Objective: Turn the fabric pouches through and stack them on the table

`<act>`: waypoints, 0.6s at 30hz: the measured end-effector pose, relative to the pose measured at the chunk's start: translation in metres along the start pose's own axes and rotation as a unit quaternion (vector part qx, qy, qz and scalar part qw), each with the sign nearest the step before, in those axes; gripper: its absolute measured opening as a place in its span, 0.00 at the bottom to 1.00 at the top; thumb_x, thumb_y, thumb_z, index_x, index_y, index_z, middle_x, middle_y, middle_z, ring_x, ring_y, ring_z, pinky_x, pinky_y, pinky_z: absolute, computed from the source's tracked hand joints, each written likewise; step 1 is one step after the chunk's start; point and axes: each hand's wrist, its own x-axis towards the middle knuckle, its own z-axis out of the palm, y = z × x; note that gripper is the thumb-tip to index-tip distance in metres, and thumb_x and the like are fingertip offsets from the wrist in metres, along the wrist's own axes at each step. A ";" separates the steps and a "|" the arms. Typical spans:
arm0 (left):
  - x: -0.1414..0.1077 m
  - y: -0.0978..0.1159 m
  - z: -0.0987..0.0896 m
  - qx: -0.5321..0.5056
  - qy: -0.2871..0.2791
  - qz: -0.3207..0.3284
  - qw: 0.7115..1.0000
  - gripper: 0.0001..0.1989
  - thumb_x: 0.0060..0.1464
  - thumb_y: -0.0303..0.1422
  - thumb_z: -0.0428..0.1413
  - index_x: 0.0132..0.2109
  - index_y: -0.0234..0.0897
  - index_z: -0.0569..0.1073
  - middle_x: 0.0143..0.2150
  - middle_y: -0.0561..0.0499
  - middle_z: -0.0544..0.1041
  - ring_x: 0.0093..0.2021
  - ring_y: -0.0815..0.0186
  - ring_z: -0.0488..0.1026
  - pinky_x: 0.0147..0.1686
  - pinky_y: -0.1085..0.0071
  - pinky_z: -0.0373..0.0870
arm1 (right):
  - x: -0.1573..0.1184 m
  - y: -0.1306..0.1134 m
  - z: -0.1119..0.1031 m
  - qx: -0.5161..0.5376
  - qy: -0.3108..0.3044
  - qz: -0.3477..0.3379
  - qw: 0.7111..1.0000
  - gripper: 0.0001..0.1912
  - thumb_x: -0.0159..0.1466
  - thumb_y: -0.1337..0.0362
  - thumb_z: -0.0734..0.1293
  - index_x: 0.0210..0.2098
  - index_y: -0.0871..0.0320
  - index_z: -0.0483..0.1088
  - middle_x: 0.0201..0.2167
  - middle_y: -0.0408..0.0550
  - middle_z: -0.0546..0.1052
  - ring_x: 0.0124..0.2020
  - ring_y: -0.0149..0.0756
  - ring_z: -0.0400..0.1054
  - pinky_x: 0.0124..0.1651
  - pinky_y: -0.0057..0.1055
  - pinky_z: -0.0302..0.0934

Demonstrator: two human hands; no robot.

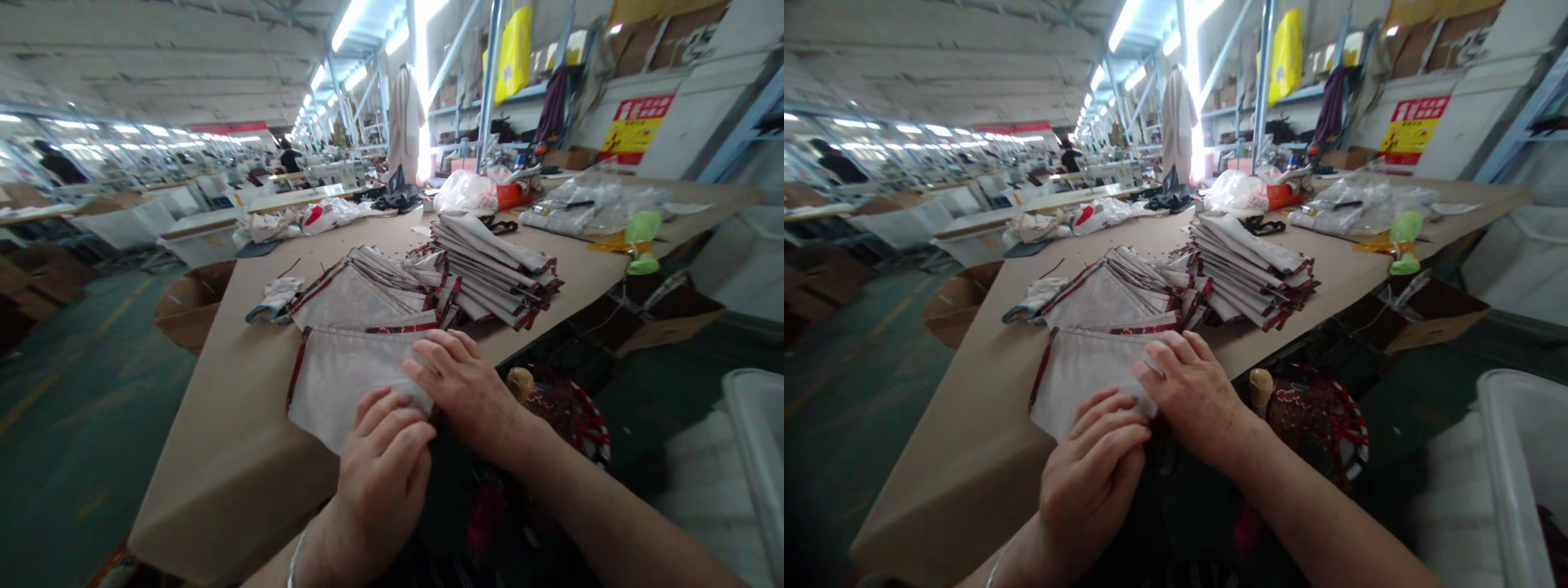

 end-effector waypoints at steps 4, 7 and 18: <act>-0.014 0.003 -0.002 -0.007 -0.020 -0.002 1.000 0.12 0.52 0.16 0.52 0.37 0.38 0.71 0.32 0.54 0.78 0.39 0.66 0.74 0.53 0.63 0.67 | 0.000 0.008 -0.002 -0.004 -0.044 0.032 0.999 0.12 0.64 0.70 0.62 0.47 0.59 0.72 0.44 0.52 0.75 0.46 0.46 0.68 0.50 0.44 0.65; -0.023 -0.007 0.004 0.051 -0.024 -0.026 0.998 0.13 0.53 0.17 0.50 0.39 0.37 0.72 0.33 0.51 0.77 0.38 0.64 0.73 0.47 0.64 0.69 | -0.006 0.010 -0.005 0.028 0.002 0.041 0.999 0.18 0.63 0.74 0.61 0.51 0.58 0.69 0.42 0.51 0.77 0.40 0.43 0.70 0.44 0.41 0.67; -0.005 -0.061 -0.016 0.173 0.047 -0.134 0.975 0.08 0.52 0.23 0.53 0.37 0.36 0.74 0.35 0.50 0.76 0.36 0.62 0.74 0.37 0.68 0.70 | 0.018 0.008 0.001 0.207 0.118 0.032 0.971 0.27 0.58 0.78 0.55 0.56 0.63 0.65 0.48 0.53 0.77 0.49 0.38 0.71 0.53 0.34 0.67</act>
